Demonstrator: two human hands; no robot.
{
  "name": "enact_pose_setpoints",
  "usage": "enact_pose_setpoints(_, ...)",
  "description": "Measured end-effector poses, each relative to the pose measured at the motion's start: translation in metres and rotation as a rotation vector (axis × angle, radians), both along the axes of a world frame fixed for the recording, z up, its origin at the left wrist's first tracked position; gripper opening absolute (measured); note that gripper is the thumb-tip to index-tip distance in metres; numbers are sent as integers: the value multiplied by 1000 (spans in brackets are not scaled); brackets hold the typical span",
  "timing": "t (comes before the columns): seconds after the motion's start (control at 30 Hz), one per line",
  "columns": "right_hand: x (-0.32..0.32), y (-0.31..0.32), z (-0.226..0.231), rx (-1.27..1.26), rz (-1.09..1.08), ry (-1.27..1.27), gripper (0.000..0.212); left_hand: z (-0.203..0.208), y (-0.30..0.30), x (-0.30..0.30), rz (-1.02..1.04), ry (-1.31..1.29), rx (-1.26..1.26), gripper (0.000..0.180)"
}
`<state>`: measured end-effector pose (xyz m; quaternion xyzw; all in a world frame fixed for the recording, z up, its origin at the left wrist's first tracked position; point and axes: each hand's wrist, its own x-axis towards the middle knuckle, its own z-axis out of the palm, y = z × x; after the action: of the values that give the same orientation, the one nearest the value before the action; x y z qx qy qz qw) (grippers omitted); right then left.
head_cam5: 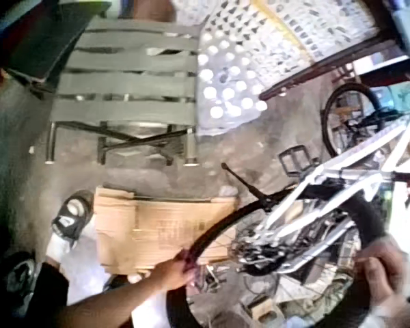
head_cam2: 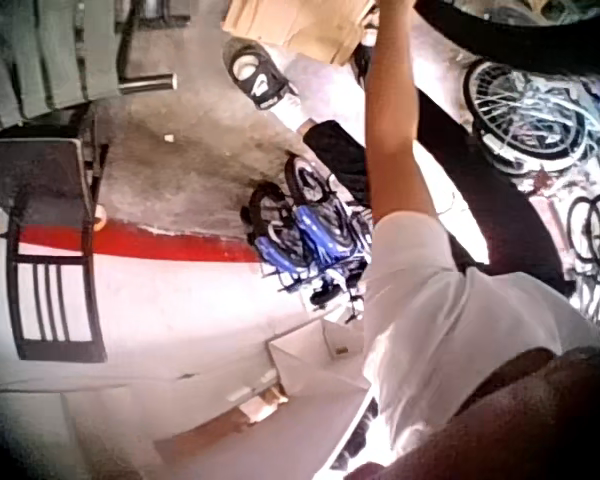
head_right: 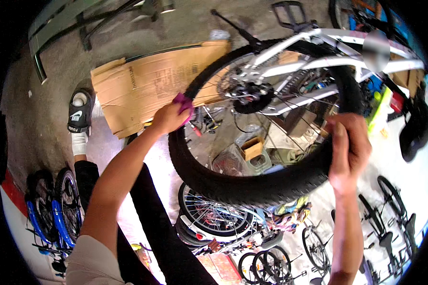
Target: The person wipes the bicycle frame and wheels with a cloth, then picks up the bicycle and uses a screwdriver to tighten components on the handlebars.
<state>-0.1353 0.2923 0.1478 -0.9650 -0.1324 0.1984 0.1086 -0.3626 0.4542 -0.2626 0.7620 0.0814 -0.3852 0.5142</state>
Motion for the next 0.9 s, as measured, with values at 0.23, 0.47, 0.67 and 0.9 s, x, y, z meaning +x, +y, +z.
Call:
enact_pose_setpoints(0.23,3,-20,4,41,185,-282,50,163,95,34,-8,304,-858,40)
enact_pose_setpoints(0.47,1,-13,-8,111,103,-375,57,292,-26,172,412,-202,-1001,40)
enact_pose_setpoints(0.67,0,-18,2,65,92,-371,53,289,-8,113,121,-100,-858,38)
enact_pose_setpoints(0.9,0,-13,-1,30,74,-379,41,207,107,-12,-117,255,-717,32)
